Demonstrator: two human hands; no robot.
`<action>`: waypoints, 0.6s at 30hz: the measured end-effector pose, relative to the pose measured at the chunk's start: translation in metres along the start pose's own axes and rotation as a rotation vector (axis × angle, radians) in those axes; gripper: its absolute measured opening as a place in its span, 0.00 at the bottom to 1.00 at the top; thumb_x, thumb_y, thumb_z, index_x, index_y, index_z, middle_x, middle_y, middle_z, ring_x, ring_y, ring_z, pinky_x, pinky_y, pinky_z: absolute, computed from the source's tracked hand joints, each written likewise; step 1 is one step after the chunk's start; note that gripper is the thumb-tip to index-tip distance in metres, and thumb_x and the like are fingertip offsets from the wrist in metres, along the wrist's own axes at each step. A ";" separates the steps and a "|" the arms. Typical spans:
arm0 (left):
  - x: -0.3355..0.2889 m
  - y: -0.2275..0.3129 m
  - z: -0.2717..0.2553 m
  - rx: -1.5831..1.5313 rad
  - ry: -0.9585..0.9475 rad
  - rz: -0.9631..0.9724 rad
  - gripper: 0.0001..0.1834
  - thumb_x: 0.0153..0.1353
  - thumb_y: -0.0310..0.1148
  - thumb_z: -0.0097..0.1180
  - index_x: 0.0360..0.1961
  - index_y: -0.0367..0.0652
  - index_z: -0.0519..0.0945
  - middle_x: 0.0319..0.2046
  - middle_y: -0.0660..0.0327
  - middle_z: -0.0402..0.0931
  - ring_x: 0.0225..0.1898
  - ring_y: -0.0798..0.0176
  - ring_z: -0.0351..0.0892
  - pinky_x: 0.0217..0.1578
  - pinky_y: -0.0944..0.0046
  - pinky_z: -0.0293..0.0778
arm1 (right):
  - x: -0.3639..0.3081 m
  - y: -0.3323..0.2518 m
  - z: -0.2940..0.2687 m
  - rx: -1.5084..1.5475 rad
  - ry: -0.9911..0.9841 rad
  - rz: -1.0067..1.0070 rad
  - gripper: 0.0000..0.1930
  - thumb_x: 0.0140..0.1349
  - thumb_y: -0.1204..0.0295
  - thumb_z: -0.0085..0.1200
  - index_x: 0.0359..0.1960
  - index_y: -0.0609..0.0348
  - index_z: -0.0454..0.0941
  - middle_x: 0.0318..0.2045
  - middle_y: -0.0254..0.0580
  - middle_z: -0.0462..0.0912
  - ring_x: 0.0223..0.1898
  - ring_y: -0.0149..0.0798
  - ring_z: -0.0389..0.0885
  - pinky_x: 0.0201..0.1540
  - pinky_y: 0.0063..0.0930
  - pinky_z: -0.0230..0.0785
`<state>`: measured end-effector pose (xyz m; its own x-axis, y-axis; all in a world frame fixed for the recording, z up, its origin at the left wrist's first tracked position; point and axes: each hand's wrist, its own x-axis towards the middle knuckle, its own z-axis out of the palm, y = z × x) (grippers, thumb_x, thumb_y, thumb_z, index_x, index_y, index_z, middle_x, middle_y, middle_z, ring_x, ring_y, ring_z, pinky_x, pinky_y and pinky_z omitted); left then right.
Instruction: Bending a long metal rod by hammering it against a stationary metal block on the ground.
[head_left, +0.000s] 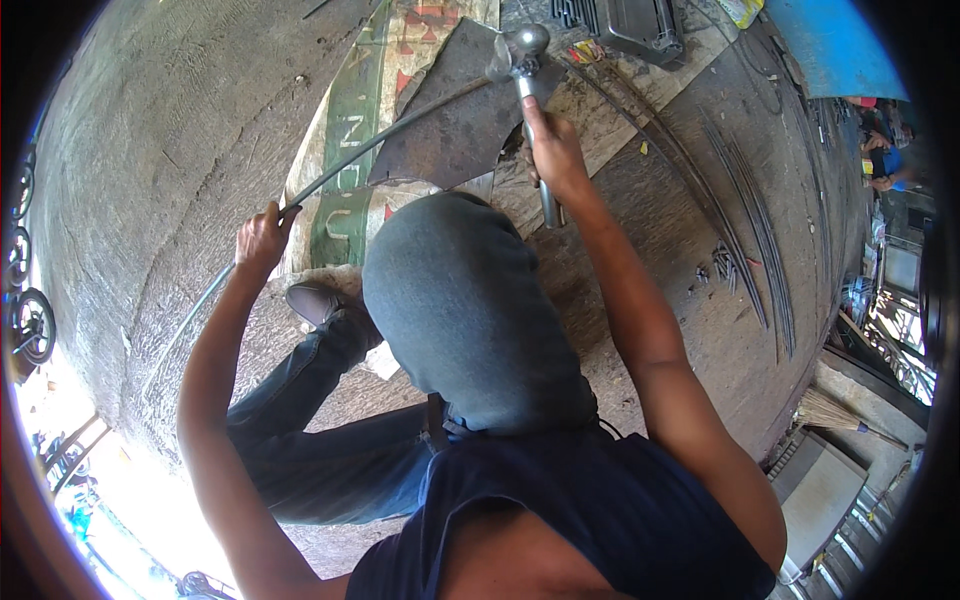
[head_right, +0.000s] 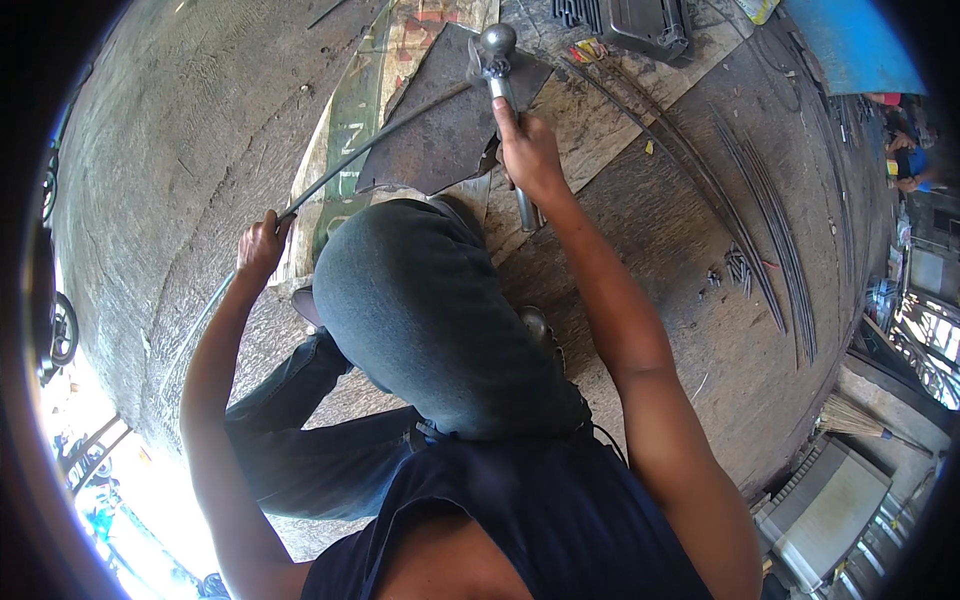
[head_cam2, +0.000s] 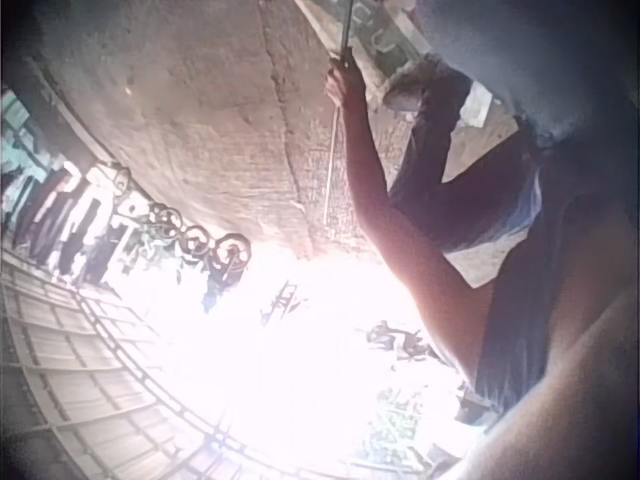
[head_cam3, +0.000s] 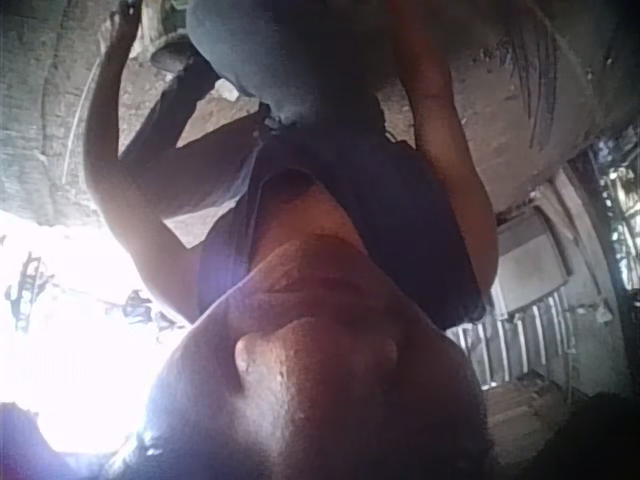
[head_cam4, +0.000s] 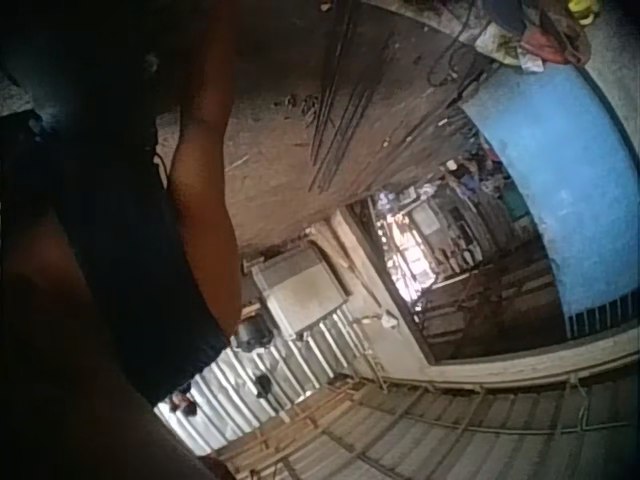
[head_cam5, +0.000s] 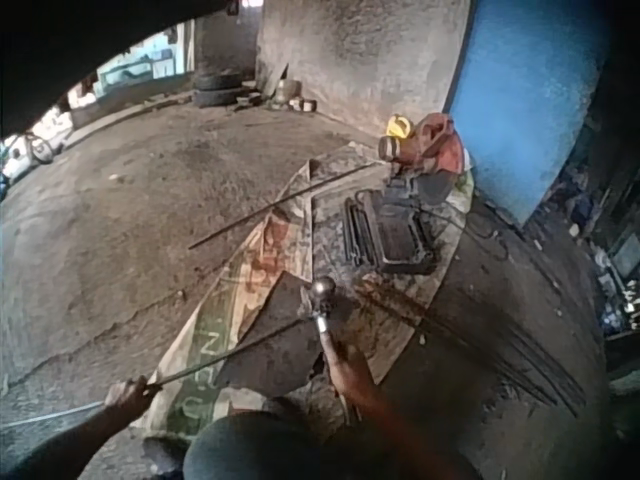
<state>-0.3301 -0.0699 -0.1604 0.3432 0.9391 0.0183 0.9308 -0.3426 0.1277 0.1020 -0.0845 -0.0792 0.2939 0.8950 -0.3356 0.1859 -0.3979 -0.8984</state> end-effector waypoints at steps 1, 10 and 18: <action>0.000 0.000 -0.001 -0.001 0.000 -0.001 0.20 0.62 0.49 0.52 0.27 0.41 0.69 0.16 0.45 0.75 0.19 0.40 0.77 0.19 0.46 0.72 | 0.002 0.001 -0.001 -0.001 0.000 0.000 0.26 0.65 0.46 0.44 0.24 0.58 0.67 0.12 0.30 0.65 0.09 0.25 0.63 0.10 0.22 0.55; 0.000 -0.002 0.004 0.016 0.017 0.019 0.19 0.62 0.46 0.53 0.27 0.41 0.68 0.15 0.46 0.74 0.18 0.41 0.77 0.18 0.47 0.72 | -0.022 -0.128 -0.035 0.170 0.098 -0.419 0.26 0.65 0.44 0.40 0.23 0.54 0.68 0.11 0.30 0.66 0.08 0.25 0.61 0.09 0.20 0.56; -0.005 -0.009 0.017 0.027 0.032 0.010 0.19 0.62 0.47 0.53 0.27 0.41 0.68 0.14 0.46 0.73 0.18 0.42 0.77 0.16 0.47 0.71 | 0.027 0.018 -0.015 -0.387 0.120 -0.251 0.30 0.62 0.41 0.43 0.15 0.55 0.69 0.10 0.33 0.70 0.11 0.28 0.71 0.12 0.24 0.64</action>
<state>-0.3382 -0.0714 -0.1785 0.3485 0.9359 0.0507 0.9306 -0.3519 0.1002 0.1278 -0.0704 -0.1002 0.2976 0.9524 -0.0661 0.5938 -0.2389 -0.7683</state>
